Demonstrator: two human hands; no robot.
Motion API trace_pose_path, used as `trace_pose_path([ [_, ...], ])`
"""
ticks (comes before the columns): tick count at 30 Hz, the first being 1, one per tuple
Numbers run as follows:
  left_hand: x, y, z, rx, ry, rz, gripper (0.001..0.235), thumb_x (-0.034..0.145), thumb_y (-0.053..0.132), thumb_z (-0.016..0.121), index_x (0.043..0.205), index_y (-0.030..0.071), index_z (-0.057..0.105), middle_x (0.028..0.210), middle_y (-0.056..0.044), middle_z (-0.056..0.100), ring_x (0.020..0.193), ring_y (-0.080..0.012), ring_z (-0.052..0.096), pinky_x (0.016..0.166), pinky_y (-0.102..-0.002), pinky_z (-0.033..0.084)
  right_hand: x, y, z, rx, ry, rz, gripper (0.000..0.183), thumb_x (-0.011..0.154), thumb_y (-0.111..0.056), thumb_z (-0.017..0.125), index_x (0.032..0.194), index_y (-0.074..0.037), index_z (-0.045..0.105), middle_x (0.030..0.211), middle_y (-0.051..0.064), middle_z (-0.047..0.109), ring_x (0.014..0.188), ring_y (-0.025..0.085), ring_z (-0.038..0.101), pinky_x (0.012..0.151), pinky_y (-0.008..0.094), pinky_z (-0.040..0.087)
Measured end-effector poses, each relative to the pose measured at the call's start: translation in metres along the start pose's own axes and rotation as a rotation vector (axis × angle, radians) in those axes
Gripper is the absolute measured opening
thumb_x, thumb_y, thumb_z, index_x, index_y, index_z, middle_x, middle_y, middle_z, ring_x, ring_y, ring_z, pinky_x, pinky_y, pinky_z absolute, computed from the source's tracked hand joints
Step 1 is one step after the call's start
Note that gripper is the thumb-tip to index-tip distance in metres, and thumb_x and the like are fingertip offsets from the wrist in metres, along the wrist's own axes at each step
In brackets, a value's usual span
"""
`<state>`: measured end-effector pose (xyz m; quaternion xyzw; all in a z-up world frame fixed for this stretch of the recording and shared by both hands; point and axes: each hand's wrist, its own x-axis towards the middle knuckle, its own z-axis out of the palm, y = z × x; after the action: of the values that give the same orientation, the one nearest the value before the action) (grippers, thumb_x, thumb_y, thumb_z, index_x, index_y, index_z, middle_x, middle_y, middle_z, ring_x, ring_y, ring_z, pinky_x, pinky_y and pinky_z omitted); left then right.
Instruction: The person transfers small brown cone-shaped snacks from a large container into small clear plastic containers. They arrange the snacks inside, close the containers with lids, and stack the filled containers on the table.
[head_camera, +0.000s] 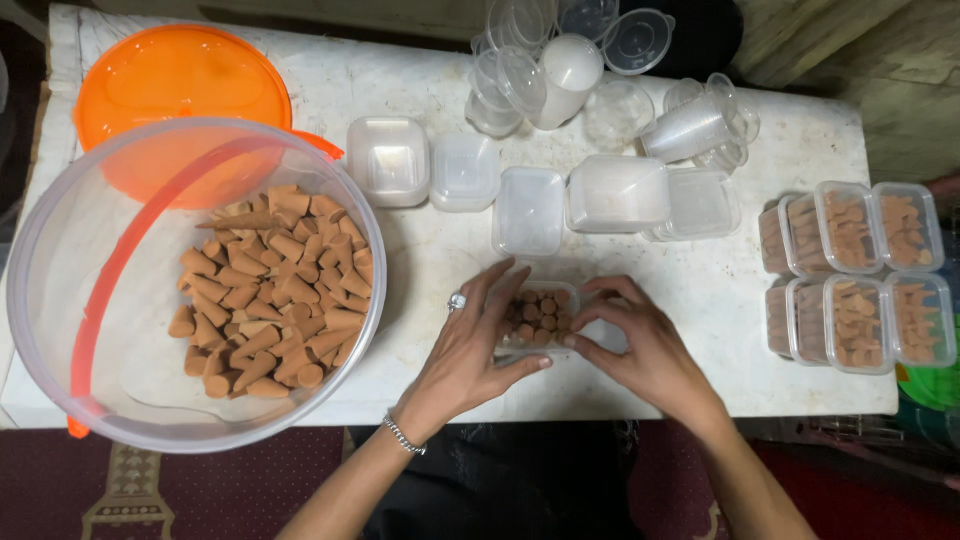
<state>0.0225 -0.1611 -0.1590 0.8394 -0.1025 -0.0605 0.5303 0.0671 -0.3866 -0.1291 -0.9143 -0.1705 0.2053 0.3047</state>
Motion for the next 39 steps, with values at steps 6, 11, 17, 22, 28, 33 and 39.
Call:
trace_pose_path([
  [6, 0.002, -0.02, 0.009, 0.057, -0.01, -0.049, 0.088, 0.078, 0.042, 0.08, 0.15, 0.008, 0.044, 0.144, -0.017, 0.048, 0.129, -0.0372, 0.053, 0.097, -0.05, 0.047, -0.005, 0.006, 0.022, 0.166, 0.023, 0.08, 0.017, 0.093, -0.027, 0.071, 0.099, -0.012, 0.065, 0.119, 0.009, 0.06, 0.118, 0.03, 0.064, 0.095, 0.044, 0.053],
  [11, 0.0, -0.029, 0.013, 0.053, 0.011, -0.013, 0.087, 0.078, 0.047, 0.08, 0.148, 0.009, 0.045, 0.144, -0.014, 0.049, 0.131, -0.034, 0.051, 0.095, -0.049, 0.049, -0.01, 0.013, 0.031, 0.3, 0.011, 0.109, 0.019, 0.098, -0.029, 0.063, 0.105, -0.011, 0.063, 0.122, 0.016, 0.059, 0.118, 0.033, 0.063, 0.094, 0.046, 0.054],
  [17, -0.001, -0.03, 0.015, 0.032, 0.04, 0.008, 0.086, 0.078, 0.046, 0.08, 0.147, 0.008, 0.046, 0.143, -0.014, 0.05, 0.132, -0.0342, 0.05, 0.097, -0.05, 0.049, -0.009, 0.014, 0.032, 0.39, 0.015, 0.109, 0.017, 0.099, -0.023, 0.062, 0.108, -0.009, 0.062, 0.115, 0.013, 0.059, 0.112, 0.029, 0.062, 0.089, 0.044, 0.053],
  [22, 0.0, -0.028, 0.014, 0.02, 0.048, 0.032, 0.084, 0.079, 0.043, 0.08, 0.147, 0.007, 0.046, 0.142, -0.016, 0.052, 0.132, -0.0355, 0.051, 0.099, -0.05, 0.049, -0.005, 0.02, 0.032, 0.379, 0.023, 0.125, 0.016, 0.097, -0.022, 0.065, 0.106, -0.009, 0.062, 0.111, 0.01, 0.06, 0.107, 0.026, 0.061, 0.085, 0.042, 0.05],
  [28, -0.001, -0.017, 0.001, 0.019, 0.019, 0.012, 0.087, 0.079, 0.044, 0.079, 0.149, 0.006, 0.043, 0.146, -0.019, 0.049, 0.133, -0.0384, 0.05, 0.099, -0.054, 0.048, -0.001, 0.007, 0.019, 0.362, -0.026, 0.102, 0.018, 0.096, -0.023, 0.066, 0.106, -0.009, 0.065, 0.118, 0.014, 0.063, 0.106, 0.027, 0.061, 0.083, 0.041, 0.05],
  [33, -0.004, -0.026, 0.0, -0.109, 0.071, -0.009, 0.084, 0.075, 0.034, 0.085, 0.145, 0.005, 0.049, 0.14, -0.018, 0.056, 0.126, -0.0385, 0.058, 0.098, -0.05, 0.052, -0.003, 0.006, 0.021, 0.256, 0.037, 0.079, 0.024, 0.092, -0.026, 0.071, 0.11, -0.011, 0.067, 0.121, 0.018, 0.062, 0.108, 0.034, 0.063, 0.085, 0.044, 0.05],
  [39, -0.008, -0.027, 0.007, 0.143, 0.206, 0.142, 0.06, 0.082, 0.038, 0.079, 0.135, 0.015, 0.06, 0.138, -0.008, 0.057, 0.124, -0.0304, 0.06, 0.089, -0.046, 0.057, -0.006, 0.009, 0.025, 0.253, 0.072, 0.056, 0.022, 0.091, -0.029, 0.072, 0.108, -0.015, 0.069, 0.122, 0.017, 0.062, 0.107, 0.034, 0.062, 0.085, 0.044, 0.051],
])
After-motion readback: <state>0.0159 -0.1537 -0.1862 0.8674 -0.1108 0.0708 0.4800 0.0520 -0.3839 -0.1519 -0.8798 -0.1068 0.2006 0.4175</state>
